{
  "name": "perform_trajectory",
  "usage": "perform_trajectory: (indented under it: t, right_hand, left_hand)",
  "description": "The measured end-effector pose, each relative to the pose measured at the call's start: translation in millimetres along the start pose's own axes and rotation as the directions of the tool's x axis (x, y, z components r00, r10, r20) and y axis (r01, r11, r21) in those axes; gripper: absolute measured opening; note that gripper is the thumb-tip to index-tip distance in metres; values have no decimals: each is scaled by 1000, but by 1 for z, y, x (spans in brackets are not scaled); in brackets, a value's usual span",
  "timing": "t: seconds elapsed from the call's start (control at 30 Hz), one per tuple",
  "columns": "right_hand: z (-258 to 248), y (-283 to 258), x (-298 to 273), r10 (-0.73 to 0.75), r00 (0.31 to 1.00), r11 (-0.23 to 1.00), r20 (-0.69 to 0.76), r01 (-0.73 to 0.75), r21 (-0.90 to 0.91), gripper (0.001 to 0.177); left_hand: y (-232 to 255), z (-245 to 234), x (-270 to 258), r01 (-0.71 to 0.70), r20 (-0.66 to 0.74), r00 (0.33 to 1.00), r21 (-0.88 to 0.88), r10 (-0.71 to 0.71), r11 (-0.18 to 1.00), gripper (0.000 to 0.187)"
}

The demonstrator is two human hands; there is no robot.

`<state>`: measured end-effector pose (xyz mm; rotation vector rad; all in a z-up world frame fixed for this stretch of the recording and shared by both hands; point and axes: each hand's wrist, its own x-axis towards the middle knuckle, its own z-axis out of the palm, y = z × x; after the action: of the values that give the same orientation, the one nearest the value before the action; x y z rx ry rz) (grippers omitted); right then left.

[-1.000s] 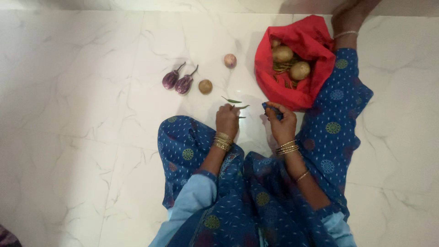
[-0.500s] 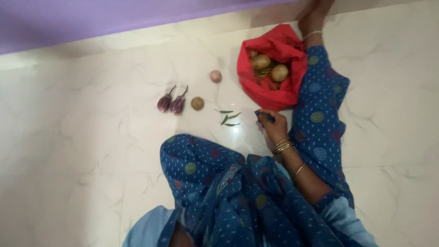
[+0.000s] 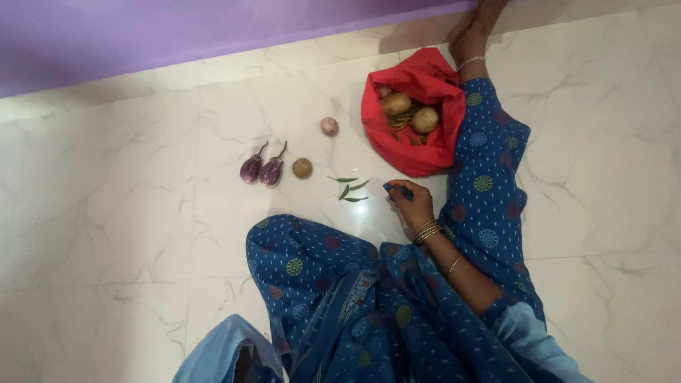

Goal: The person sits on the floor and peels an onion, an eggplant, and a potato using a small knife. They then trim the stems off several green chilies. The peeled vegetables and trimmed chilies are placed on the floor next to a red cloth bag containing more produce.

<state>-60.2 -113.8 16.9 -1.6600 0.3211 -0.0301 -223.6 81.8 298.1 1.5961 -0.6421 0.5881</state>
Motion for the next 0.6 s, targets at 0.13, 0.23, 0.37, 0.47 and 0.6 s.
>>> perform_trajectory:
  t: [0.13, 0.23, 0.37, 0.47, 0.6]
  right_hand:
    - [0, 1, -2, 51, 999, 995, -3, -50, 89, 19]
    - [3, -1, -1, 127, 992, 969, 7, -126, 211, 19]
    - [7, 0, -1, 104, 994, 973, 22, -106, 205, 20]
    - [2, -4, 2, 49, 999, 994, 13, -50, 101, 19]
    - [5, -8, -3, 92, 995, 987, 43, -97, 128, 20]
  left_hand:
    - [4, -4, 3, -5, -1, 1000, -14, 5, 1000, 25]
    - [7, -7, 5, -14, -1, 1000, -12, 14, 1000, 24]
    - [7, -10, 8, -17, 1, 1000, -14, 17, 1000, 23]
    - [3, -6, 14, -27, 3, 1000, -26, 27, 999, 22]
    - [-1, -5, 21, -33, 2, 999, -36, 33, 999, 21]
